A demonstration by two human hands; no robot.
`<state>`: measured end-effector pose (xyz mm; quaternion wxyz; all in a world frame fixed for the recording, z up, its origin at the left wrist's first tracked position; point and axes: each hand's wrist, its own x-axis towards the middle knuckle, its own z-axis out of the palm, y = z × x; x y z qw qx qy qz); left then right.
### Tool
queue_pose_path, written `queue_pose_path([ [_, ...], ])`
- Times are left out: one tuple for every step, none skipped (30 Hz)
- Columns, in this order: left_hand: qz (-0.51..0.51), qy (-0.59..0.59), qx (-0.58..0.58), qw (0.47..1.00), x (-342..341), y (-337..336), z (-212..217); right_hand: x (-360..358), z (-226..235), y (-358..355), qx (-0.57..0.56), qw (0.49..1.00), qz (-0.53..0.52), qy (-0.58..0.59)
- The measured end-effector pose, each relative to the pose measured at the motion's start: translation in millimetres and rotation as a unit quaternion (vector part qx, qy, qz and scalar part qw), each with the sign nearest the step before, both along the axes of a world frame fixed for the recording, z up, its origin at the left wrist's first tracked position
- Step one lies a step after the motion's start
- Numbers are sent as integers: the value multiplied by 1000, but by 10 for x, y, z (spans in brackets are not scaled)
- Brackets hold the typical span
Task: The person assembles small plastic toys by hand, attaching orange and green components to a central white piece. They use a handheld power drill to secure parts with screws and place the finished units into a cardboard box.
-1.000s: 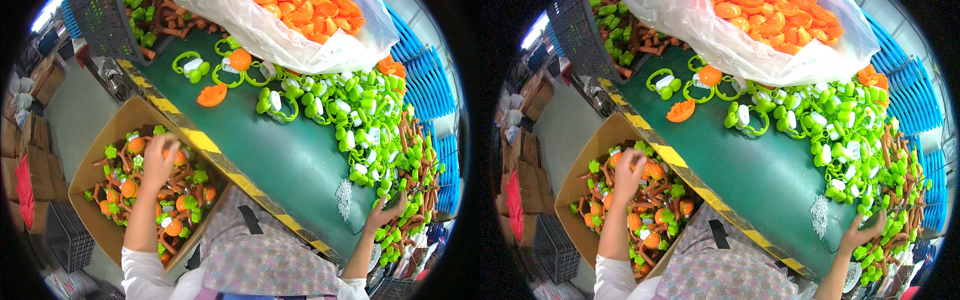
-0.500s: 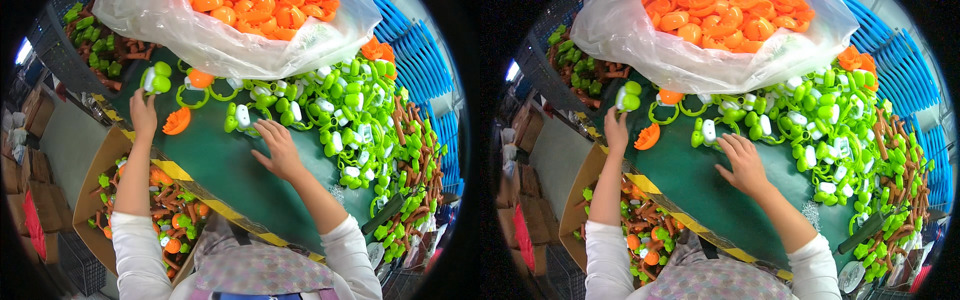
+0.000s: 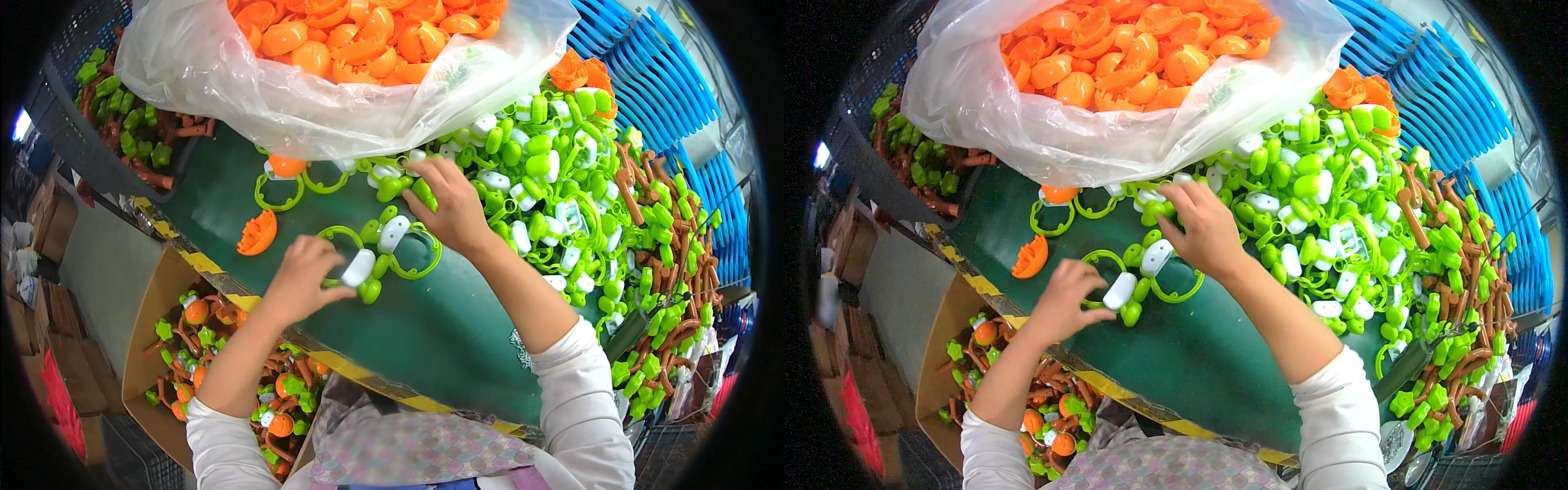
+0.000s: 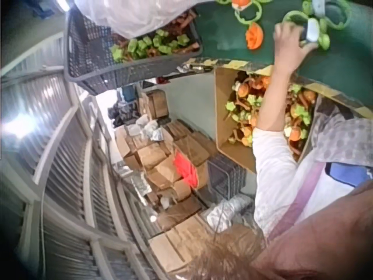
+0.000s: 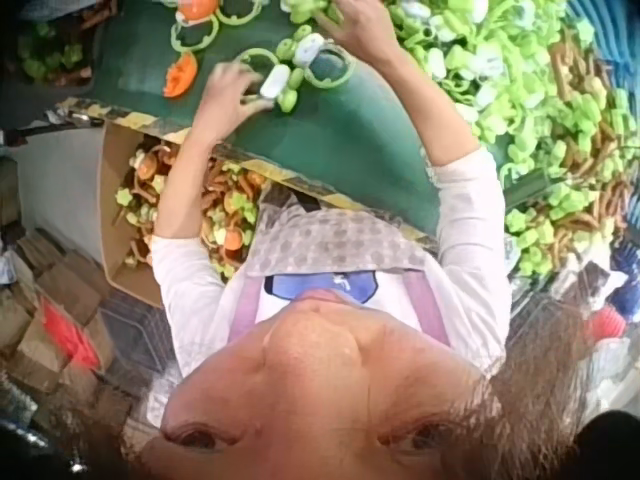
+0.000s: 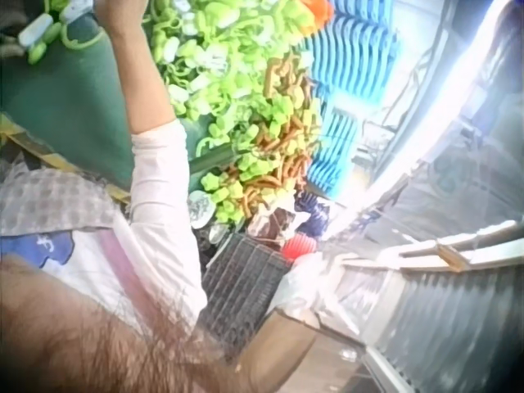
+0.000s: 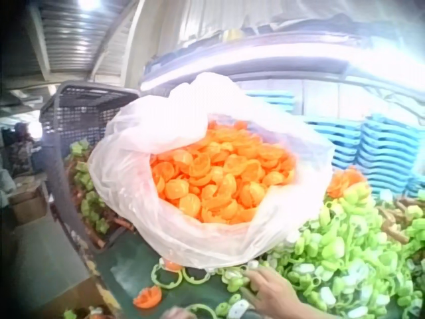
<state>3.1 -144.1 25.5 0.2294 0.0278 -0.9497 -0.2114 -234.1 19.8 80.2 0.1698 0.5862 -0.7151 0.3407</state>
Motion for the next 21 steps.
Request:
queue_pose_path([
  [36, 29, 18, 999, -102, -76, 113, -54, 88, -147, -35, 999, -4, 42],
  [73, 58, 36, 995, -214, -166, 241, -111, 169, -318, -69, 994, -8, 84],
  [139, 108, 202, 963, -367, -233, 402, -173, 244, -491, -81, 991, -22, 109],
  [203, 154, 358, 898, -534, -330, 581, -233, 308, -687, -96, 986, -33, 132],
  [214, 167, 462, 844, -702, -503, 742, -304, 361, -839, -111, 981, -46, 155],
  [219, 178, 561, 778, -887, -690, 889, -409, 383, -938, -29, 984, -55, 165],
  [171, 151, 597, 769, -1051, -870, 1028, -540, 377, -1010, 53, 981, -67, 174],
  [126, 125, 627, 758, -1193, -1023, 1160, -646, 363, -1080, 132, 972, -75, 178],
  [148, 105, 634, 751, -1352, -1140, 1224, -728, 321, -1156, 134, 966, -66, 213],
  [174, 88, 641, 742, -1468, -1267, 1249, -762, 345, -1240, 152, 967, -66, 196],
  [198, 71, 648, 732, -1592, -1386, 1255, -811, 373, -1306, 171, 967, -68, 179],
  [197, 109, 651, 725, -1702, -1517, 1256, -883, 409, -1372, 190, 966, -71, 162],
  [190, 145, 652, 719, -1830, -1649, 1261, -1078, 472, -1400, 78, 975, -39, 202],
  [190, 181, 653, 711, -1930, -1774, 1259, -1180, 615, -1472, 24, 973, -28, 227],
  [162, 228, 640, 716, -2079, -1768, 1389, -1266, 814, -1479, -25, 967, -24, 253],
  [125, 282, 653, 692, -2209, -1984, 1474, -1282, 1016, -1522, -54, 957, -30, 282],
  [115, 318, 664, 667, -2355, -1755, 1768, -1360, 1196, -1501, -77, 945, -47, 314],
  [107, 349, 651, 666, -2460, -1960, 1898, -1338, 1335, -1552, -107, 930, -49, 349],
  [78, 377, 654, 651, -2576, -1981, 2078, -1354, 1387, -1568, -163, 915, -4, 369],
  [90, 370, 635, 673, -2610, -2024, 2214, -1342, 1394, -1594, -219, 895, 46, 385],
  [59, 364, 638, 676, -2682, -2165, 2236, -1328, 1309, -1585, -169, 891, 73, 416],
])
